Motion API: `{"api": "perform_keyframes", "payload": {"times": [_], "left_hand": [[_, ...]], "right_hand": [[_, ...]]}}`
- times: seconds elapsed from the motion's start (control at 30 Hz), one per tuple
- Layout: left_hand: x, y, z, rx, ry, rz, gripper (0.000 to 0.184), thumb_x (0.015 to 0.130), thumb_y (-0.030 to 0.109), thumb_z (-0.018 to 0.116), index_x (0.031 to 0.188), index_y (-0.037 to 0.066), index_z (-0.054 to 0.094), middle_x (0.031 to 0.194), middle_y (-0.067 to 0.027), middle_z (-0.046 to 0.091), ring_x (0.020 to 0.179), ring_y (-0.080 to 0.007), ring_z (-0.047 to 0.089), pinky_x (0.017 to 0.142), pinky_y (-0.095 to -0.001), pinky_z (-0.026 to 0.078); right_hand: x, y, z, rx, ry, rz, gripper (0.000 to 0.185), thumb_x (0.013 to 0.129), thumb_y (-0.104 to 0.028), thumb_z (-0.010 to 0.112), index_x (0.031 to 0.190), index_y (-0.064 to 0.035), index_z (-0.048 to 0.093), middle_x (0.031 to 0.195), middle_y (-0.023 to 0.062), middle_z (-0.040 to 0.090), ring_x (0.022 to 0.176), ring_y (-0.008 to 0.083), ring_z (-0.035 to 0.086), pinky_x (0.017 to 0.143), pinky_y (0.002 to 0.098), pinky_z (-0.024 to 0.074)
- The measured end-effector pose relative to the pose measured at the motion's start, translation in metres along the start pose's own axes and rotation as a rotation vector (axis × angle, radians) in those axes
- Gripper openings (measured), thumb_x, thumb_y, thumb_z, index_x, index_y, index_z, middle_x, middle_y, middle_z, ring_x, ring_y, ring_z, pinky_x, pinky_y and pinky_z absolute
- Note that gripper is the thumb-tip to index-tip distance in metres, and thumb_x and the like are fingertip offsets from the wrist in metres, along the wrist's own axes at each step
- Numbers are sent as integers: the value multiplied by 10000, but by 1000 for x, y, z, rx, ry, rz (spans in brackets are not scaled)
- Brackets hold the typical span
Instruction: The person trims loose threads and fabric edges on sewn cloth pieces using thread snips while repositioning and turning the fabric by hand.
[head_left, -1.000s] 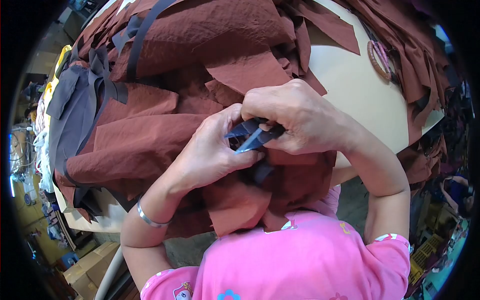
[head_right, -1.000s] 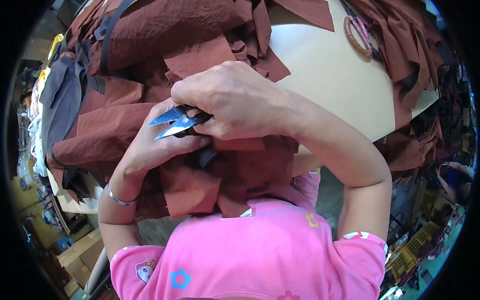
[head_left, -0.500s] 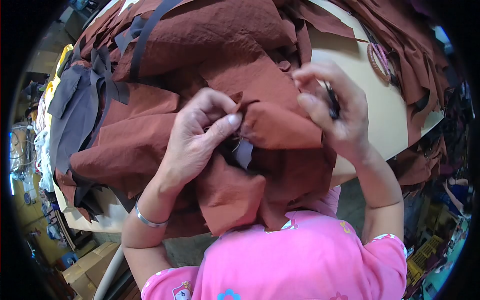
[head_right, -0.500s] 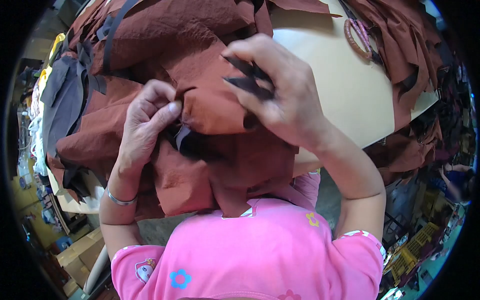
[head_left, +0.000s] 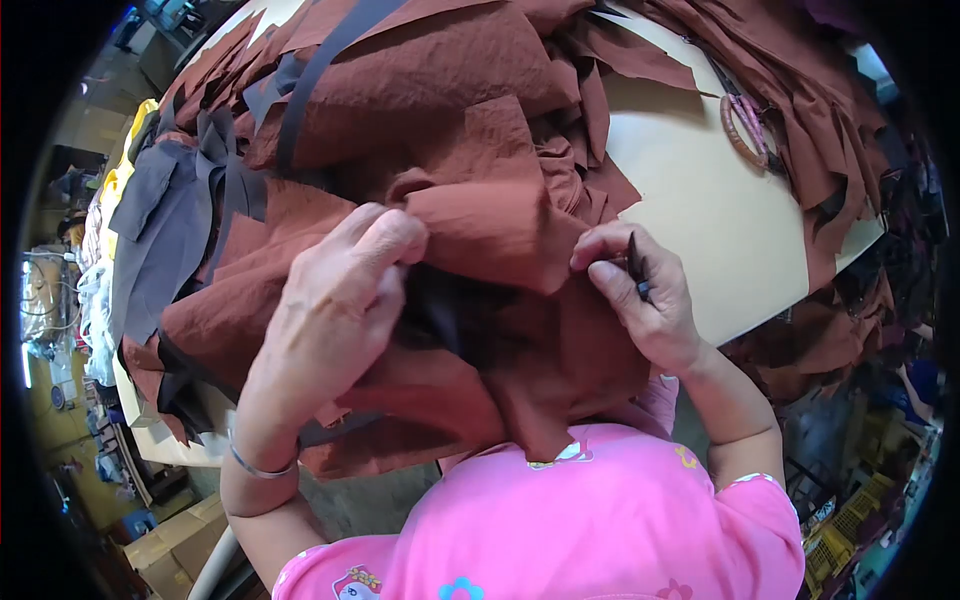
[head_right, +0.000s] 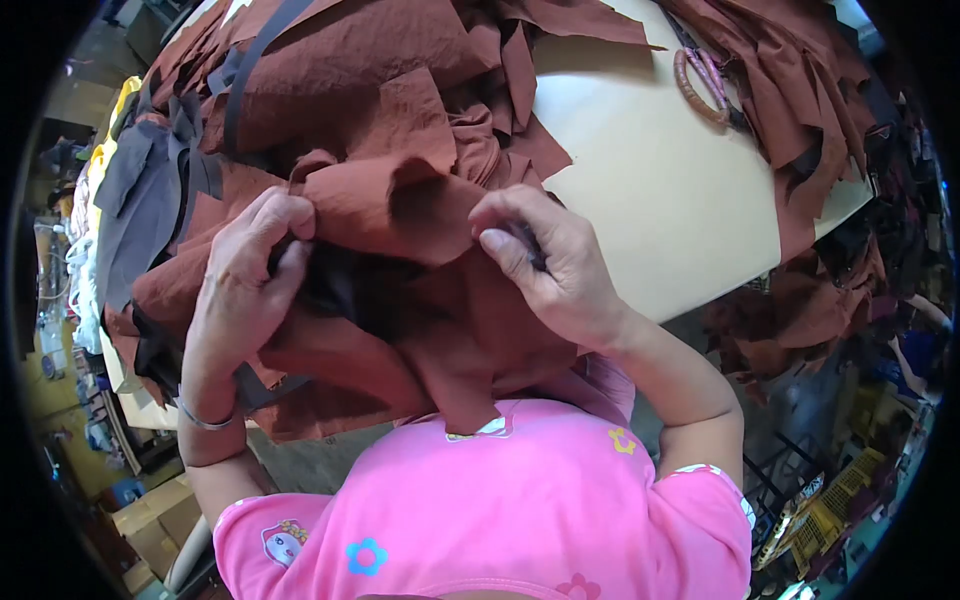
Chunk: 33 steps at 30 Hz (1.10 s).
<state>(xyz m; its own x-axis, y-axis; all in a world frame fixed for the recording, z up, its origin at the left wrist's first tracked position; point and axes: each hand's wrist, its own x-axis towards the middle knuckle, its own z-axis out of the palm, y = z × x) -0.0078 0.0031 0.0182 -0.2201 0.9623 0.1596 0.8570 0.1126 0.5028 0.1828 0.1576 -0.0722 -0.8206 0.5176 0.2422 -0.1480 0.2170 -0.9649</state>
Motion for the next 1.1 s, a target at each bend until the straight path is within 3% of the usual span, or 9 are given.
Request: {"api": "perform_keyframes", "payload": {"times": [0.17,0.27,0.3,0.43,0.63,0.7,0.8,0.93,1.1], "left_hand": [[10,-14,-25,-267,-481,-62,109,752,-57,468,805,-15,553,741,-79,556,742,-208,542,690,-280,417],[26,12,-33,-740,-76,-271,136,770,-48,472,815,-1,592,818,-49,596,755,-167,539,743,-274,413],[30,18,-45,-690,110,-89,141,784,-36,477,836,-2,603,842,-41,598,774,-151,538,764,-263,414],[16,-1,-69,465,721,125,214,799,13,494,986,20,599,914,-68,602,845,-136,553,763,-243,439],[20,-1,6,-912,360,-152,312,758,-114,461,1025,2,571,967,-21,579,854,-60,521,791,-191,412],[15,-2,18,-1009,321,-247,312,800,-90,465,1093,-27,555,1025,-26,575,827,-42,515,779,-179,417],[9,2,19,-1080,306,-291,321,830,-49,469,1145,-40,535,1081,-47,568,839,-45,525,773,-189,442],[8,9,19,-1207,307,-297,314,862,9,467,1167,-44,523,1137,-76,555,874,-65,543,792,-221,471],[6,17,21,-1178,327,-313,285,876,32,475,1143,-44,537,1111,-77,568,865,-75,554,795,-230,478]], "right_hand": [[-3,-12,-4,-18,-189,50,141,897,-121,503,947,2,552,869,26,559,738,95,516,701,226,416],[16,-39,-5,-60,-127,12,164,866,-76,525,1015,-10,543,870,68,572,727,114,547,671,244,440],[25,-44,-5,-105,-78,-109,190,859,-59,523,1043,-11,536,899,85,577,751,126,562,691,250,449],[95,-53,-17,-186,56,-438,271,835,-83,528,1092,-1,540,981,150,610,894,223,599,796,299,446],[170,-34,-28,-5,153,-121,186,900,-79,433,1027,-43,564,719,29,583,634,148,586,583,283,457],[151,-55,-29,-19,297,1,166,895,-49,424,988,-51,561,712,15,525,578,86,538,572,239,434],[107,-61,-26,-220,236,-273,275,818,-162,571,1040,0,577,900,99,604,788,148,571,707,259,437],[78,-66,-2,-553,-6,-906,432,739,-269,707,978,64,570,909,147,608,700,226,569,607,309,463],[84,-54,13,-611,-6,-599,318,751,-231,685,920,16,577,778,150,585,702,288,573,652,341,454]]}}
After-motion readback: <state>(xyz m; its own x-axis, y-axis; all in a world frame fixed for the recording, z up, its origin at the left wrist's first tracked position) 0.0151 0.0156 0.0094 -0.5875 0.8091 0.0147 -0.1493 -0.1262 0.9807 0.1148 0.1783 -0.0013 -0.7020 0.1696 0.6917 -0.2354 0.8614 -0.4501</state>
